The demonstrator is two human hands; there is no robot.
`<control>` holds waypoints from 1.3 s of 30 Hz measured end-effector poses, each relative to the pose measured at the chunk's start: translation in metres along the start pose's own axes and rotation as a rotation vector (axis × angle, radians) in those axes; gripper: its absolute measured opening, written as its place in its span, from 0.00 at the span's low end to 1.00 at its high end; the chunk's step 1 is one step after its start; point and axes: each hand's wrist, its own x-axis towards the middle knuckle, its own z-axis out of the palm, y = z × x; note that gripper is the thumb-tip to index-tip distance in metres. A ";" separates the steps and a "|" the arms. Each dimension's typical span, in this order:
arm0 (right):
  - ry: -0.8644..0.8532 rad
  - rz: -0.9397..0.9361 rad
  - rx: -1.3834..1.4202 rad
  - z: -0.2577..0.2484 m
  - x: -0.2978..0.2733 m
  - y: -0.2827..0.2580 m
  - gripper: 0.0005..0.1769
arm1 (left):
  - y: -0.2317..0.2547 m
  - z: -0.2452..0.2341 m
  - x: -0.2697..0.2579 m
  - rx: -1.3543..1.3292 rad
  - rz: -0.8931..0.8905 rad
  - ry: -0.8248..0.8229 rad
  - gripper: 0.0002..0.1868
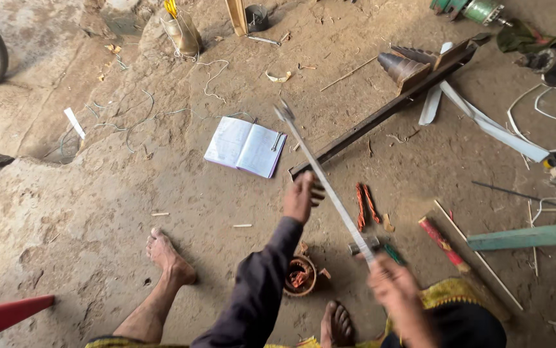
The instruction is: The person sits on the floor and uses a screwdriver and pliers to work on a cylindrical motor component. They pry and pull at the internal copper windings, occasionally rotating the object to access different sections.
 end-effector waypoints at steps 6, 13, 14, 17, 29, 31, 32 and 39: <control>0.207 -0.092 -0.677 -0.023 0.107 -0.151 0.15 | -0.146 0.036 0.067 0.984 -0.214 -0.098 0.35; 0.353 -0.389 -0.780 -0.024 0.331 -0.289 0.12 | -0.188 0.047 0.147 1.311 -0.350 -0.253 0.64; 0.380 -0.366 -0.778 -0.027 0.363 -0.305 0.08 | -0.191 0.045 0.161 1.302 -0.395 -0.304 0.67; 0.357 -0.379 -0.740 -0.035 0.463 -0.353 0.08 | -0.195 0.052 0.191 1.234 -0.536 -0.457 0.77; 0.613 -0.913 -1.441 -0.126 0.811 -0.411 0.13 | -0.156 0.042 0.206 1.103 -0.583 -0.517 0.82; 0.632 -0.924 -1.487 -0.127 0.848 -0.409 0.11 | -0.156 0.044 0.207 1.105 -0.615 -0.547 0.80; 0.644 -0.938 -1.467 -0.124 0.862 -0.408 0.11 | -0.156 0.044 0.207 1.105 -0.635 -0.562 0.79; 0.680 -0.962 -1.477 -0.106 0.916 -0.392 0.12 | -0.174 0.046 0.211 0.984 -0.676 -0.501 0.73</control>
